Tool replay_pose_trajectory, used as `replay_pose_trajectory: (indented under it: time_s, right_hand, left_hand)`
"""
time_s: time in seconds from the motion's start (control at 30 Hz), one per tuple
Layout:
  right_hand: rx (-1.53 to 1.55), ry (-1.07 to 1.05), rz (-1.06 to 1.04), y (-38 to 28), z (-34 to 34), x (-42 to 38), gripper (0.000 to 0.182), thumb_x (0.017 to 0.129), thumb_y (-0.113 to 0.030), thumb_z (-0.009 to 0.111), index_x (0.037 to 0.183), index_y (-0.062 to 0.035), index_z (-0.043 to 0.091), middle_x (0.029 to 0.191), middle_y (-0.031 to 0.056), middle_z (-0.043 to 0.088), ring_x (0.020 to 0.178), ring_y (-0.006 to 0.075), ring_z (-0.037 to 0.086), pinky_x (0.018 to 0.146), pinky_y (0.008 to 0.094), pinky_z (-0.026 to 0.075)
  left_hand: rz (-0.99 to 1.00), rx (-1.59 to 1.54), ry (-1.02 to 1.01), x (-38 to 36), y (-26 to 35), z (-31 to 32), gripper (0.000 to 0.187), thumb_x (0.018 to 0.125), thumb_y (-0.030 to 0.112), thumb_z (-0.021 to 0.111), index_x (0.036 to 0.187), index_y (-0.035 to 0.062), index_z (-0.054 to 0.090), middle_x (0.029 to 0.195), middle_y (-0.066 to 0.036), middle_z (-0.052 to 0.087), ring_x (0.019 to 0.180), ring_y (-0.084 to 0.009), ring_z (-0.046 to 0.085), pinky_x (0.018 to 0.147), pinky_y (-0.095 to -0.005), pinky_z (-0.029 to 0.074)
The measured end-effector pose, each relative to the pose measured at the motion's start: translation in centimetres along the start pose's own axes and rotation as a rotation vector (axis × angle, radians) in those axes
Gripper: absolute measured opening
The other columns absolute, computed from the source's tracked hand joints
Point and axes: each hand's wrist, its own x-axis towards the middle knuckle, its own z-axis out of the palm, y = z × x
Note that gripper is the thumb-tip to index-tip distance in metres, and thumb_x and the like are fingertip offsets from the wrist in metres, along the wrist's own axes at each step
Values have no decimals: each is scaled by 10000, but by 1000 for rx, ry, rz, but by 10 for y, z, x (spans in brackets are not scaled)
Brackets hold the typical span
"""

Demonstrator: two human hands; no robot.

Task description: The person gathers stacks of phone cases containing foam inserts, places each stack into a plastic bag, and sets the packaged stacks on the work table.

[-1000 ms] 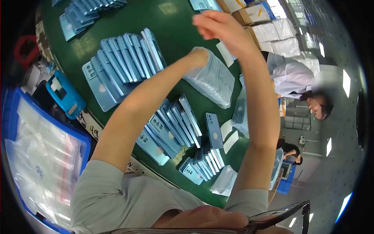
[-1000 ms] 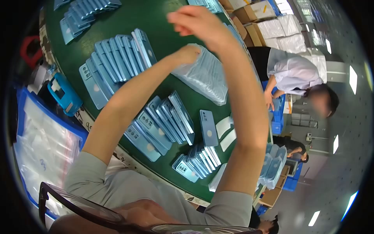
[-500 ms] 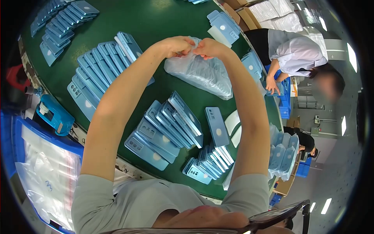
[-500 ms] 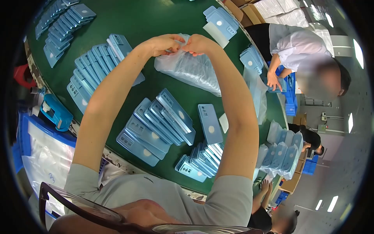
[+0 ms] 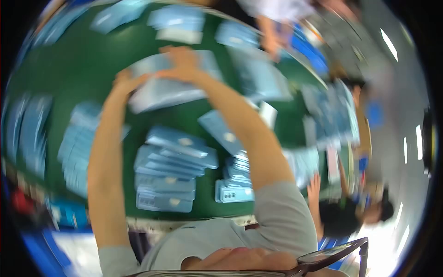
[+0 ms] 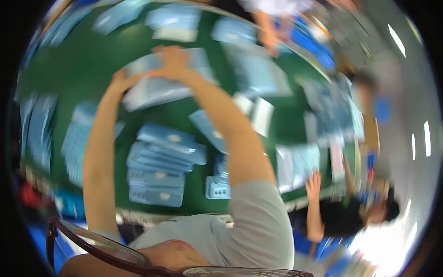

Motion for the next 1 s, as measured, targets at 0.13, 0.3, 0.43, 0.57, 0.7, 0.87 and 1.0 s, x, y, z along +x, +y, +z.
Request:
replay_pose_trajectory:
  time_s: [0.13, 0.3, 0.43, 0.57, 0.7, 0.87, 1.0]
  right_hand:
    - [-78, 83, 371, 44, -53, -37, 1069, 599, -666, 795, 1433, -93, 450, 1460, 272, 384, 1363, 437, 338, 1094, 507, 326]
    - [635, -364, 674, 97, -63, -105, 1002, 678, -733, 693, 1181, 129, 607, 1286, 302, 554, 1226, 379, 530, 1021, 373, 429]
    - [477, 76, 755, 87, -99, -155, 1007, 687, -744, 679, 1192, 123, 600, 1243, 289, 593, 1173, 393, 569, 991, 419, 453]
    - [347, 137, 930, 90, -269, -266, 958, 680, -730, 705, 1138, 108, 633, 1149, 265, 650, 1062, 345, 632, 906, 414, 499]
    - [-322, 183, 1129, 131, -373, -373, 795, 736, -685, 675, 1149, -6, 657, 1145, 208, 668, 1056, 334, 649, 862, 452, 519]
    - [-589, 381, 849, 113, -379, -475, 709, 827, -446, 740, 1366, -42, 519, 1210, 168, 656, 1030, 306, 665, 859, 391, 528]
    - [-374, 304, 754, 103, -334, -487, 569, 842, -362, 741, 1274, -22, 596, 1195, 166, 660, 1019, 297, 670, 850, 389, 528]
  left_hand:
    - [-106, -148, -353, 24, -21, -17, 634, 837, 420, 766, 1242, -20, 555, 932, -44, 645, 697, -93, 582, 532, -257, 448]
    - [-190, -310, -471, 2, 1, 9, 582, 917, 422, 676, 1315, 27, 516, 1091, -49, 619, 928, -147, 596, 746, -295, 489]
    - [-39, -599, -522, -28, 75, 37, 673, 986, 347, 600, 1497, 27, 302, 1430, -107, 471, 1313, -221, 459, 1086, -374, 384]
    - [53, -639, -574, -100, 207, 128, 746, 965, 323, 641, 1506, -15, 254, 1440, -164, 454, 1296, -240, 480, 1070, -354, 404]
    - [2, -633, -1028, -145, 285, 249, 948, 888, 576, 643, 1498, -33, 249, 1499, -243, 326, 1339, -338, 420, 1075, -445, 405]
    - [274, -341, -950, -183, 260, 263, 740, 959, 537, 552, 1423, -17, 390, 1407, -183, 459, 1278, -275, 507, 1053, -391, 421]
    - [327, -301, -907, -240, 220, 200, 442, 1027, 353, 507, 1321, 23, 521, 1143, -81, 619, 1077, -168, 588, 940, -308, 456]
